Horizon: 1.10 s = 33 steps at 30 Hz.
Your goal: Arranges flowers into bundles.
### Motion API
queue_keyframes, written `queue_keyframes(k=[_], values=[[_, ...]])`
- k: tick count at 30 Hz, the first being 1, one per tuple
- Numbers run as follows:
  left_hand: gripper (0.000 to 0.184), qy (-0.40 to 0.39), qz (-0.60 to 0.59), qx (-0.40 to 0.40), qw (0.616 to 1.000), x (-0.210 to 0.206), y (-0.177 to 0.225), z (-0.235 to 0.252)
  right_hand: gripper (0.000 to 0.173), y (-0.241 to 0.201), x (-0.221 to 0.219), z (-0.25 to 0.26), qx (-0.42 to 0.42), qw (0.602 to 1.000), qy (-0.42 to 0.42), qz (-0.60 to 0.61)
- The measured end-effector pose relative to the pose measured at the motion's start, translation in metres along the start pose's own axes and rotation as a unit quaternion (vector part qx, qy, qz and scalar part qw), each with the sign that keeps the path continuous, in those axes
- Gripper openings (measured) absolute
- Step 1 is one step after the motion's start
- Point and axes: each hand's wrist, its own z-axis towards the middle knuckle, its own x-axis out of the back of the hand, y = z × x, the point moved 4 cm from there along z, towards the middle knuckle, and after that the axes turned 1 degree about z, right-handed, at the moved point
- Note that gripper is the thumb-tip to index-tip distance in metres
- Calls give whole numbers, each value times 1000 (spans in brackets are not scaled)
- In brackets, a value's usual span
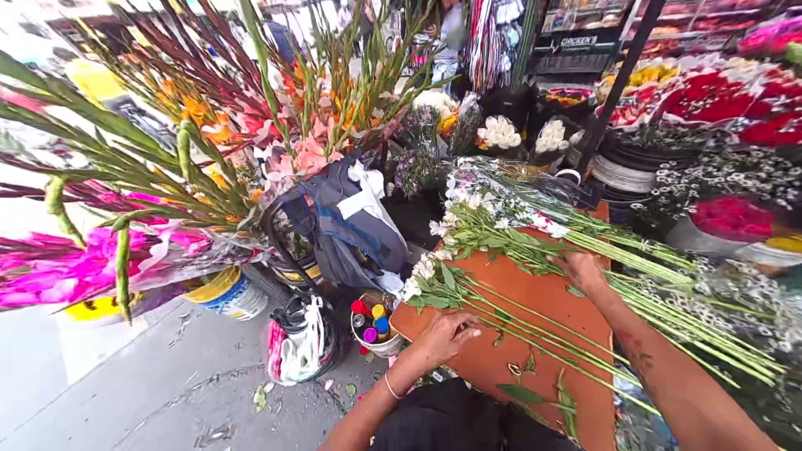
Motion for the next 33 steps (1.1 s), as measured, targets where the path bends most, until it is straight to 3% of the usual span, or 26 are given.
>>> queue_keyframes(k=[3, 5, 9, 11, 15, 18, 22, 25, 27, 30, 33], values=[[29, 4, 10, 14, 1000, 4, -5, -8, 50, -32, 26, -13, 1, 996, 88, 21], [30, 33, -6, 37, 999, 4, -10, -8, 50, -58, 52, -19, 47, 986, 160, -10], [36, 118, -127, 98, 980, 7, -13, 10, 43, -113, 100, -40, 128, 964, 230, -44], [38, 156, -259, 89, 949, 9, -5, 28, 43, -138, 113, -58, 145, 960, 229, -64], [39, 227, -471, 44, 851, 32, 19, 56, 42, -168, 114, -101, 189, 947, 250, -65], [33, 302, -534, 15, 790, 47, 14, 56, 40, -163, 113, -126, 189, 948, 249, -58], [22, 329, -565, 10, 756, 50, 3, 49, 39, -142, 103, -145, 192, 950, 236, -73], [23, 306, -560, 18, 770, 46, -2, 52, 39, -130, 97, -158, 183, 955, 218, -82], [29, 256, -536, 32, 804, 41, -3, 54, 41, -126, 103, -167, 168, 958, 222, -69], [32, 99, -435, 47, 894, 27, -7, 53, 36, -114, 132, -189, 117, 964, 238, -12], [28, -37, -367, 47, 928, 5, -15, 47, 35, -94, 184, -225, 51, 949, 307, 42]])
